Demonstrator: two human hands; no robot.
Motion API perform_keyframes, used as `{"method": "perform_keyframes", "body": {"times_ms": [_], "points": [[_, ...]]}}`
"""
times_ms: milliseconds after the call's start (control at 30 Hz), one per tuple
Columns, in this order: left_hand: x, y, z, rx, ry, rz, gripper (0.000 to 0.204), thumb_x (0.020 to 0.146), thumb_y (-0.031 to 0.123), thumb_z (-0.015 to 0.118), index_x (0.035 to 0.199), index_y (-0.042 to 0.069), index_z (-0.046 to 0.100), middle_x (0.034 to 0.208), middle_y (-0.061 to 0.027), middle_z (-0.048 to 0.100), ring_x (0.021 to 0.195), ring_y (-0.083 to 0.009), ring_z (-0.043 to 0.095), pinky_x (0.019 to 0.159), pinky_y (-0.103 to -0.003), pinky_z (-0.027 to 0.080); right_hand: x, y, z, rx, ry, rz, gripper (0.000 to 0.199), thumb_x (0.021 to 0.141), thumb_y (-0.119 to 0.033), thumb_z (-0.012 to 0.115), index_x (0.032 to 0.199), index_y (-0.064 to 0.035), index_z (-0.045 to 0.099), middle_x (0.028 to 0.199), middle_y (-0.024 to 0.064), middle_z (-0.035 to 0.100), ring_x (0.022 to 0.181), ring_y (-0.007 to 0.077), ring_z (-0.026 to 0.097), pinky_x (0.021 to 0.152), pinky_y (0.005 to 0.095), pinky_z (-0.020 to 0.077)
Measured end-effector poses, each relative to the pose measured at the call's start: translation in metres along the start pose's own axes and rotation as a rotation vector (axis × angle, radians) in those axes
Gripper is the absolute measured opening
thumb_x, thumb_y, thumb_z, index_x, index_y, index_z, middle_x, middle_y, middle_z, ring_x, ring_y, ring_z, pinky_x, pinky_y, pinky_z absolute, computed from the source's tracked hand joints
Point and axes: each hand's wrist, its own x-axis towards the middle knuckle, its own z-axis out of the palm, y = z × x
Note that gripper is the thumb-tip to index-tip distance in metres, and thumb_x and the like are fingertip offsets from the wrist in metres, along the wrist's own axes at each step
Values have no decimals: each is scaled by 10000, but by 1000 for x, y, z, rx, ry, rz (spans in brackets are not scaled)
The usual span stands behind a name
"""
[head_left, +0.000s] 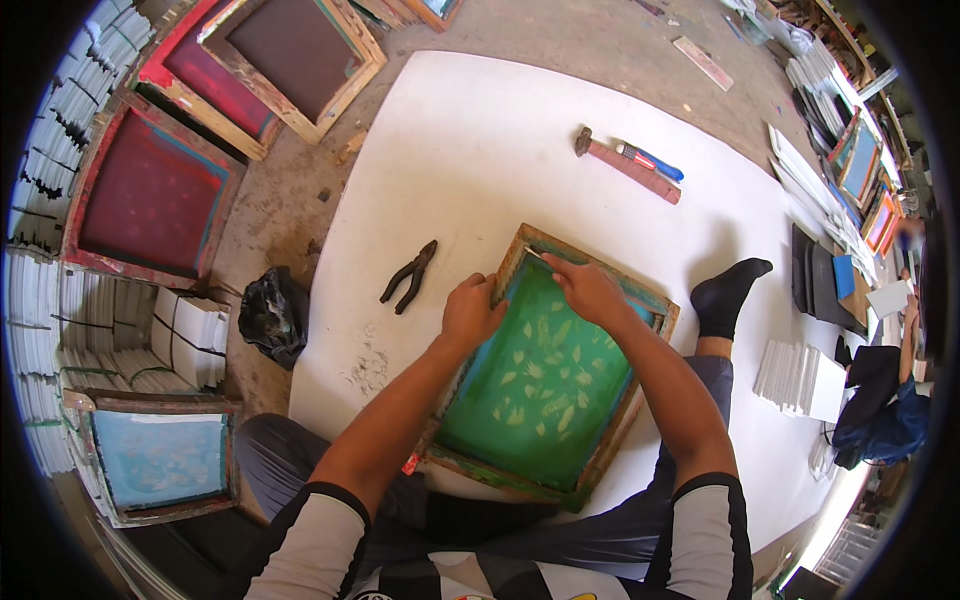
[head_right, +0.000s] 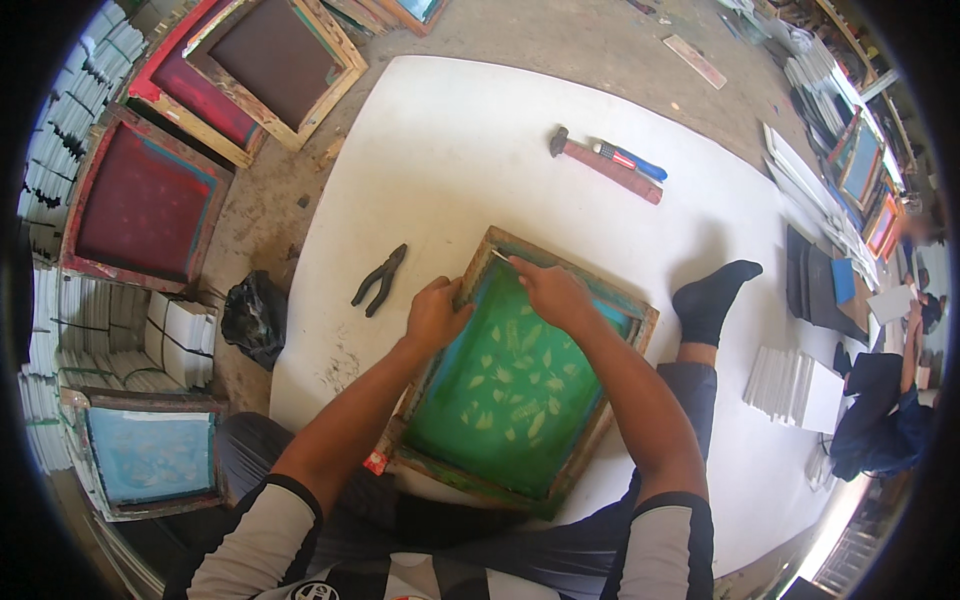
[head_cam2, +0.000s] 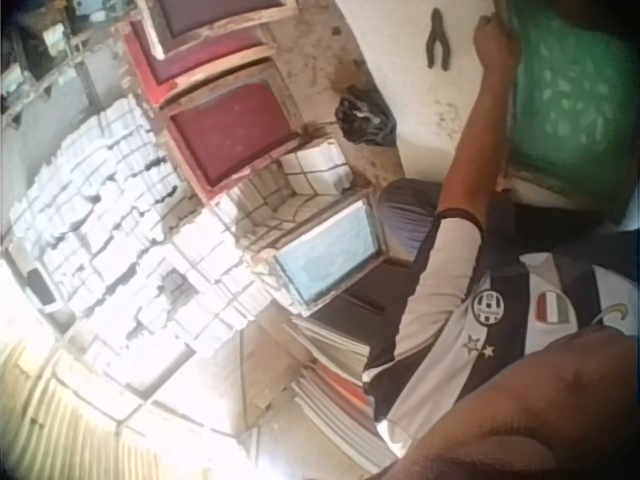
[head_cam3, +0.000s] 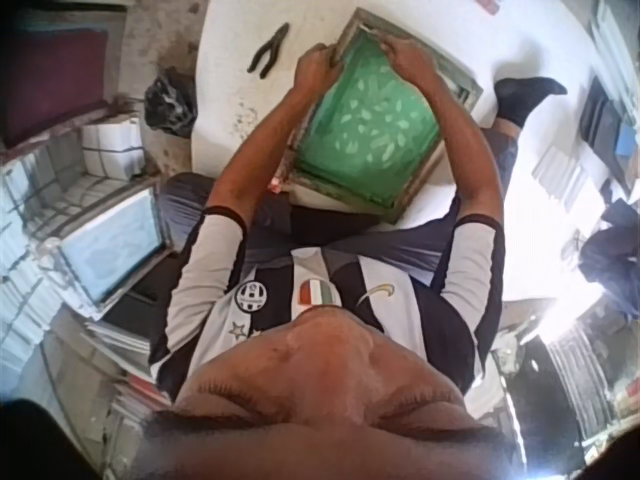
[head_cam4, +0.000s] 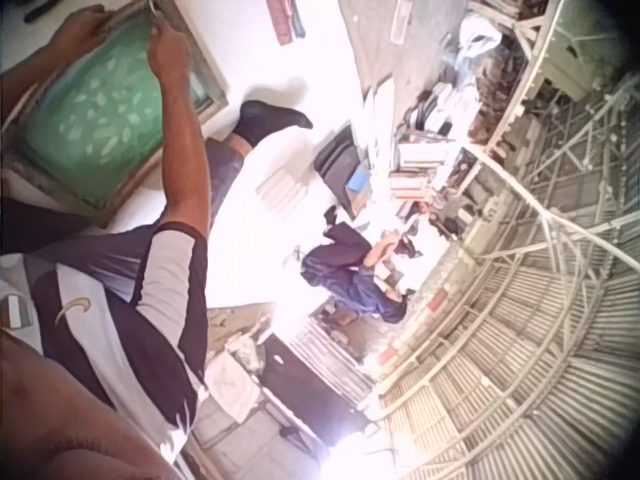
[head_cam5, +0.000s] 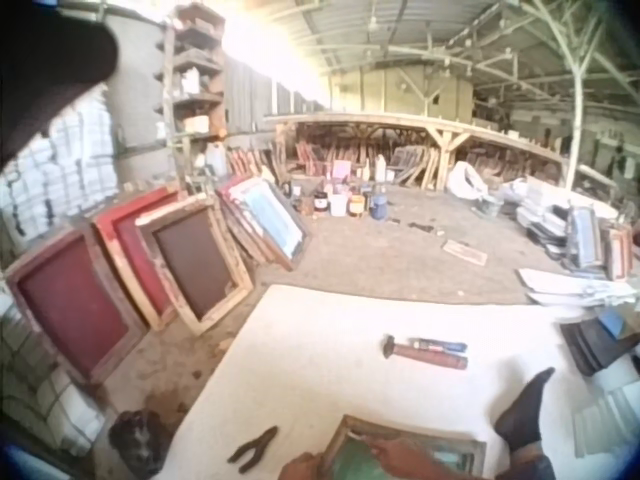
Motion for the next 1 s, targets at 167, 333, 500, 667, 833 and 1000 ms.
{"method": "perform_keyframes", "body": {"times_ms": [167, 333, 500, 667, 833, 1000], "points": [[2, 0, 3, -18, -8, 20, 536, 793, 214, 809, 1259, -19, 682, 928, -181, 637, 894, -380, 667, 797, -470, 538, 8, 17, -7, 748, -298, 356, 407, 1090, -361, 539, 1473, -237, 596, 676, -17, 530, 489, 99, 449, 447, 287, 399], [-1, -3, 1, -9, 5, 29, 522, 794, 213, 808, 1247, -15, 686, 925, -190, 632, 889, -386, 660, 787, -478, 533, 8, 12, -8, 1214, -404, 597, 411, 1095, -386, 525, 1469, -231, 596, 682, -28, 473, 476, 59, 345, 420, 247, 320], [0, 0, 3, -11, 17, -11, 517, 798, 225, 816, 1249, 3, 693, 950, -195, 632, 910, -388, 656, 789, -475, 531, -6, 13, 37, 216, 178, 38, 392, 1065, -377, 554, 1429, -249, 625, 782, 80, 678, 649, 236, 628, 650, 408, 528], [-3, 3, 1, -52, 10, -73, 531, 802, 237, 821, 1267, 17, 694, 946, -194, 625, 914, -389, 649, 802, -471, 530, -24, -22, 18, -130, 163, 165, 370, 1038, -349, 559, 1398, -321, 640, 915, 159, 737, 899, 401, 704, 782, 534, 540], [-2, 2, 5, -41, 23, -46, 537, 805, 229, 816, 1279, 13, 687, 943, -195, 619, 922, -382, 644, 810, -469, 528, -25, -18, 18, -187, 204, 79, 381, 1020, -307, 566, 1394, -294, 633, 879, 188, 733, 830, 408, 714, 725, 553, 548], [-3, 2, 6, -45, 29, -40, 542, 802, 212, 815, 1282, -1, 680, 944, -195, 619, 925, -384, 643, 816, -469, 528, -25, -26, 15, -201, 173, 114, 367, 1036, -326, 553, 1390, -300, 642, 895, 179, 734, 858, 413, 706, 750, 545, 547]]}}
